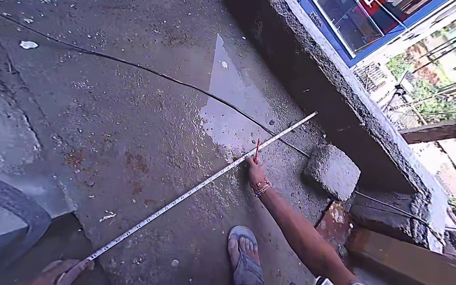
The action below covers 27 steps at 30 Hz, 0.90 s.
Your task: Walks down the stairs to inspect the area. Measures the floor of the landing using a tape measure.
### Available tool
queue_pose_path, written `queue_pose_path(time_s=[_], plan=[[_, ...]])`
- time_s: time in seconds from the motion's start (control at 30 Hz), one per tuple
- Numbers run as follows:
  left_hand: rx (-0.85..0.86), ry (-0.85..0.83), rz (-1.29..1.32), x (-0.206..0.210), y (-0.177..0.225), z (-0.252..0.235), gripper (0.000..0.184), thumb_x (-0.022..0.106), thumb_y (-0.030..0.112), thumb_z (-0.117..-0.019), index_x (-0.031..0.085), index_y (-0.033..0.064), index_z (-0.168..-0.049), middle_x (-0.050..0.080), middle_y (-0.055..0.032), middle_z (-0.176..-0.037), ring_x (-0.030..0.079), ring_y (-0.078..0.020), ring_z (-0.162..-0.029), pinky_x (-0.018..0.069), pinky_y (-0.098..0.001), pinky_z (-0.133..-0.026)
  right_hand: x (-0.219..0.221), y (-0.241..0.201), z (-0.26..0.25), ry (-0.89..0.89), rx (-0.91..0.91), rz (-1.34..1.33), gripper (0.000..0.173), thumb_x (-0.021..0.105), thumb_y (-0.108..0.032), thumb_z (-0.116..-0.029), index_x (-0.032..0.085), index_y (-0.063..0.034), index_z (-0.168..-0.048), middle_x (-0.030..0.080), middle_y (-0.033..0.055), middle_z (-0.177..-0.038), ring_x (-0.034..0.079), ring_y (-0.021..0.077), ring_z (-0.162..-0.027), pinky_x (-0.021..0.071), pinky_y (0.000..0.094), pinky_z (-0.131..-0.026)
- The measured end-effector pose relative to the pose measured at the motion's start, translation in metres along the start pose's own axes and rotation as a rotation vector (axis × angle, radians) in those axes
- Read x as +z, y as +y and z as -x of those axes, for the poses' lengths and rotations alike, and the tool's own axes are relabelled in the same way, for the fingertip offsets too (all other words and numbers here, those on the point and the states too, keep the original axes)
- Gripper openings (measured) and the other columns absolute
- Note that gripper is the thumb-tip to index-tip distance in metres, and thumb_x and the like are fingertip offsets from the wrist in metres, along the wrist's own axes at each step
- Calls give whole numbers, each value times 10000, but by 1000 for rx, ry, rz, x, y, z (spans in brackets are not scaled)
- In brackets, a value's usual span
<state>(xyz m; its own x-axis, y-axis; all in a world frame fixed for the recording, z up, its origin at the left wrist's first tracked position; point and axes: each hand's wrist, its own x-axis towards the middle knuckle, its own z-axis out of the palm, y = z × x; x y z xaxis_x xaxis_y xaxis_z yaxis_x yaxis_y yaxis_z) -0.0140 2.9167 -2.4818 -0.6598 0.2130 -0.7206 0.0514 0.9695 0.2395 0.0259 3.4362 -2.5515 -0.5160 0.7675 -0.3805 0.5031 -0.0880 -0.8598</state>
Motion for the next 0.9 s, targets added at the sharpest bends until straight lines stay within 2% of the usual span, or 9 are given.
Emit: queue_pose_path(time_s=[0.1, 0.17, 0.23, 0.33, 0.5, 0.6, 0.7, 0.8, 0.9], plan=[[44, 91, 40, 13, -4, -15, 356, 592, 255, -1062, 715, -63, -1167, 669, -347, -1192, 622, -545, -1163, 432, -694, -1019, -4, -7, 4, 44, 7, 45, 240, 674, -169, -994, 662, -10, -814, 582, 22, -664, 535, 107, -605, 454, 335, -628], [21, 97, 57, 18, -15, -14, 353, 596, 264, -1061, 722, -58, -1131, 687, -320, -1130, 647, -505, -1118, 457, -656, -1006, 1, -15, 18, 9, 30, 51, 216, 637, -179, -1019, 662, 14, -925, 608, 43, -734, 566, 114, -647, 492, 335, -661], [-22, 29, 101, 21, -27, -4, 390, 560, 310, -1074, 718, -42, -1133, 693, -269, -1120, 652, -439, -1110, 465, -600, -1016, 11, -17, 27, -35, 54, 58, 192, 615, -204, -1022, 632, -14, -999, 566, 2, -750, 540, 77, -623, 488, 284, -620], [20, 71, 142, 29, -39, -7, 378, 594, 314, -1057, 733, -37, -1072, 710, -234, -1058, 670, -390, -1066, 488, -557, -993, 15, -15, 29, -47, 72, 96, 196, 607, -238, -1012, 587, -55, -1080, 526, -29, -796, 513, 46, -626, 474, 258, -612], [25, 52, 47, 43, -52, -9, 452, 549, 437, -1058, 731, 24, -1031, 709, -182, -1002, 683, -356, -1015, 517, -554, -944, 9, -10, 33, -42, 57, 10, 156, 582, -239, -1018, 574, -90, -1062, 552, -36, -786, 557, 39, -634, 509, 254, -605], [-9, 45, 55, 42, -63, 1, 434, 549, 418, -1062, 729, 24, -1035, 703, -188, -1038, 674, -361, -1053, 511, -554, -965, 10, -7, 33, -23, 74, -36, 105, 607, -215, -994, 553, -126, -1012, 538, -57, -744, 535, 29, -585, 501, 236, -565], [-26, 70, 82, 42, -68, 3, 418, 546, 385, -1069, 725, 8, -1057, 692, -206, -1087, 665, -376, -1080, 510, -560, -971, 9, -1, 28, -39, 76, -78, 127, 607, -204, -992, 548, -114, -1059, 557, -50, -755, 563, 36, -593, 525, 244, -568], [-58, 92, 94, 46, -68, 5, 391, 553, 361, -1069, 732, 13, -1058, 693, -198, -1108, 668, -368, -1090, 511, -555, -981, 9, 2, 26, -62, 84, -87, 91, 597, -199, -993, 534, -140, -1022, 534, -70, -730, 524, 15, -563, 493, 215, -543], [-56, 87, 102, 47, -61, 5, 373, 548, 329, -1075, 728, 2, -1077, 696, -210, -1117, 671, -379, -1097, 509, -562, -986, 7, 3, 25, -34, 88, -56, 111, 626, -205, -979, 523, -164, -992, 492, -91, -701, 430, -11, -494, 399, 178, -470]])
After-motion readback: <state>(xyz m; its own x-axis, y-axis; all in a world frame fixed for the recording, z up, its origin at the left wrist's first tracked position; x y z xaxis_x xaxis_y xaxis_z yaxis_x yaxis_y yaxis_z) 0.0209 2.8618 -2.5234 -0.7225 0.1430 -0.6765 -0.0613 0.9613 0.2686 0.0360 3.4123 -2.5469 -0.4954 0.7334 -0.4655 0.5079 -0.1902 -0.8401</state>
